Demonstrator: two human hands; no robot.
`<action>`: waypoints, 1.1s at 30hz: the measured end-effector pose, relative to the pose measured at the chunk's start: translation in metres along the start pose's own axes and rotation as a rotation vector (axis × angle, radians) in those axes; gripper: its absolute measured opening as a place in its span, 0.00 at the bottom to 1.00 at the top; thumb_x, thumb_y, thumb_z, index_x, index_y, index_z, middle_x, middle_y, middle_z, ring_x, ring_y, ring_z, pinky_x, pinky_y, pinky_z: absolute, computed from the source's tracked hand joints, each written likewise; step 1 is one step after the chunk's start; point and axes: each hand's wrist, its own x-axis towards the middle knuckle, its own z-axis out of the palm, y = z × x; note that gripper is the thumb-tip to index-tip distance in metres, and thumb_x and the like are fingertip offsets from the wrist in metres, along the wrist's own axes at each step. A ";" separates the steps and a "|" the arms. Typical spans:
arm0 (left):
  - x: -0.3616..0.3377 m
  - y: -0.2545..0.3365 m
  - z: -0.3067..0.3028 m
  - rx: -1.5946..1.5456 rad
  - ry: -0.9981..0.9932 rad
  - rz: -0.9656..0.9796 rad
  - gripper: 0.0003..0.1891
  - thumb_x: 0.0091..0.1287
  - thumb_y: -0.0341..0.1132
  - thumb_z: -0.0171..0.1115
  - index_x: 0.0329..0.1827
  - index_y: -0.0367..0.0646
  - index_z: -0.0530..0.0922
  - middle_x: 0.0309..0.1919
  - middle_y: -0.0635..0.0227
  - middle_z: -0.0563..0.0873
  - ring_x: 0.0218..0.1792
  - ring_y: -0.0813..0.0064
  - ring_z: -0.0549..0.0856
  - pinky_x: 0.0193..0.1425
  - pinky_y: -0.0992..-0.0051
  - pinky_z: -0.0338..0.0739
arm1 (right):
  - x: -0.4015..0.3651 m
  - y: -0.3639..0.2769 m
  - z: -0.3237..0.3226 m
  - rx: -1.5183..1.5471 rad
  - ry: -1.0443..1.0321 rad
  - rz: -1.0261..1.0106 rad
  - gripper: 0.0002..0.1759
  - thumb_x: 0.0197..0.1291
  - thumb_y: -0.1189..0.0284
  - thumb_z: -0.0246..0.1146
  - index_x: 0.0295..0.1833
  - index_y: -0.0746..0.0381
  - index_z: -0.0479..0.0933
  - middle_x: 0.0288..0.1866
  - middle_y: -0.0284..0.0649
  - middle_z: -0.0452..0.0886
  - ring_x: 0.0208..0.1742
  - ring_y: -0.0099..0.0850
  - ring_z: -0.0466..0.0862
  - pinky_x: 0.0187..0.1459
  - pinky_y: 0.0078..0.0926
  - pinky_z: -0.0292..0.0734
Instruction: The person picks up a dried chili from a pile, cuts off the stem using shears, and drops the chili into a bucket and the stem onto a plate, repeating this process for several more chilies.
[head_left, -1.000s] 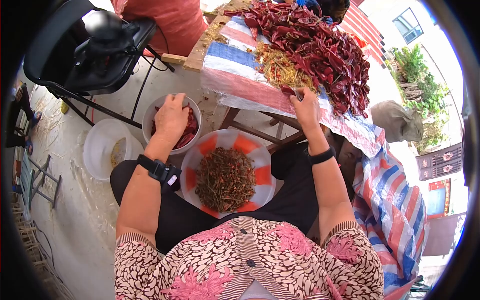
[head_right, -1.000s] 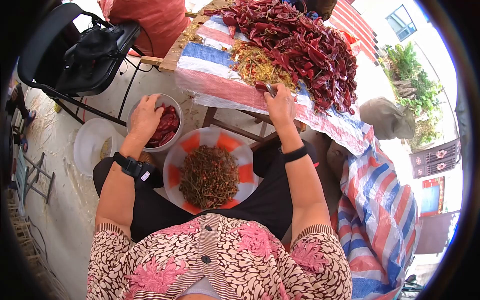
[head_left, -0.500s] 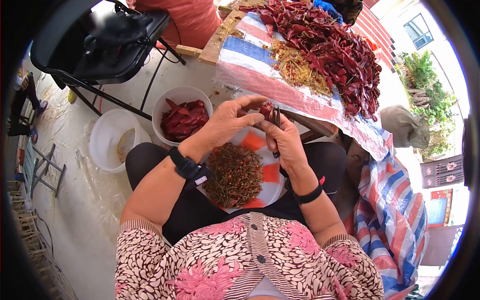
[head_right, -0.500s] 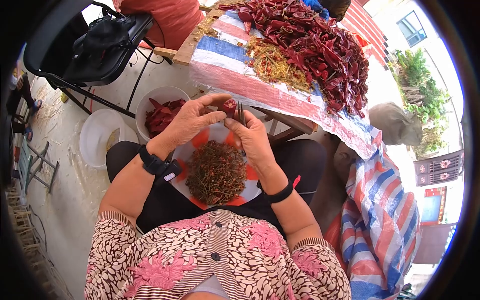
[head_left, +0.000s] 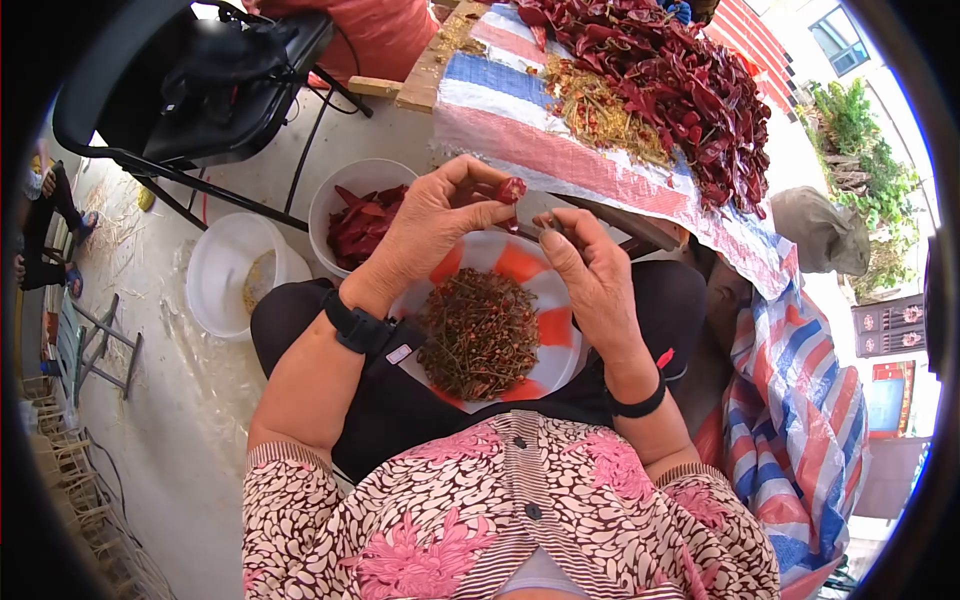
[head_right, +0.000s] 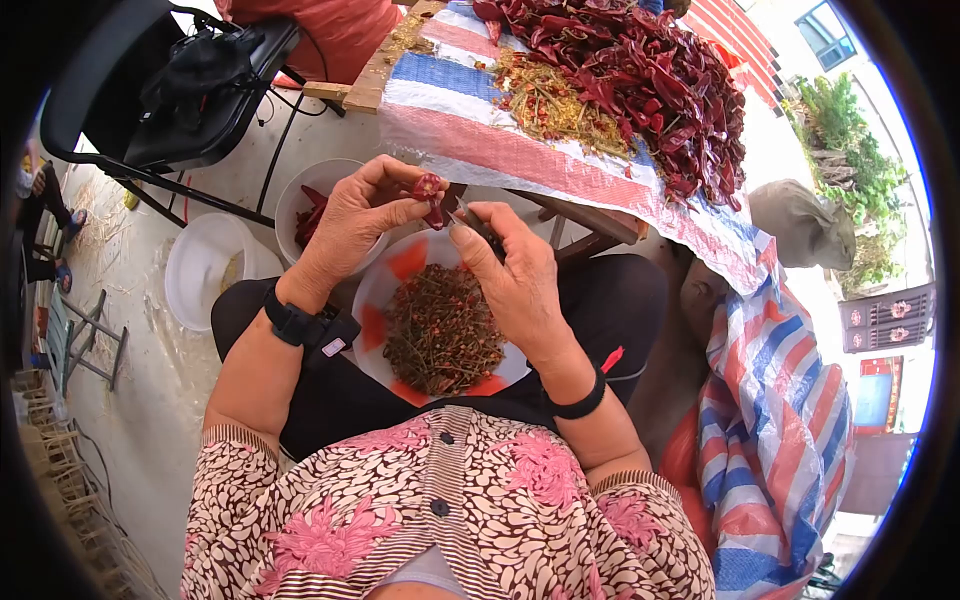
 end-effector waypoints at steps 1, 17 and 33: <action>0.000 0.000 -0.001 -0.020 -0.002 0.018 0.11 0.65 0.24 0.64 0.49 0.38 0.78 0.47 0.66 0.85 0.47 0.79 0.83 0.55 0.76 0.80 | 0.000 -0.005 0.000 -0.093 0.040 -0.060 0.18 0.69 0.59 0.60 0.53 0.62 0.77 0.35 0.34 0.80 0.37 0.18 0.78 0.38 0.19 0.72; -0.006 0.005 -0.002 0.060 -0.019 0.066 0.08 0.64 0.22 0.64 0.45 0.37 0.80 0.44 0.65 0.85 0.44 0.79 0.83 0.51 0.77 0.81 | 0.008 -0.021 -0.002 -0.545 0.045 -0.220 0.19 0.64 0.56 0.61 0.49 0.60 0.81 0.44 0.41 0.84 0.42 0.40 0.84 0.41 0.33 0.77; -0.010 0.000 0.005 0.410 0.019 0.054 0.06 0.63 0.23 0.66 0.42 0.36 0.81 0.35 0.70 0.85 0.33 0.84 0.81 0.39 0.81 0.78 | 0.010 -0.020 0.000 -0.885 -0.051 -0.212 0.15 0.65 0.58 0.58 0.47 0.56 0.79 0.39 0.39 0.82 0.37 0.43 0.83 0.36 0.41 0.76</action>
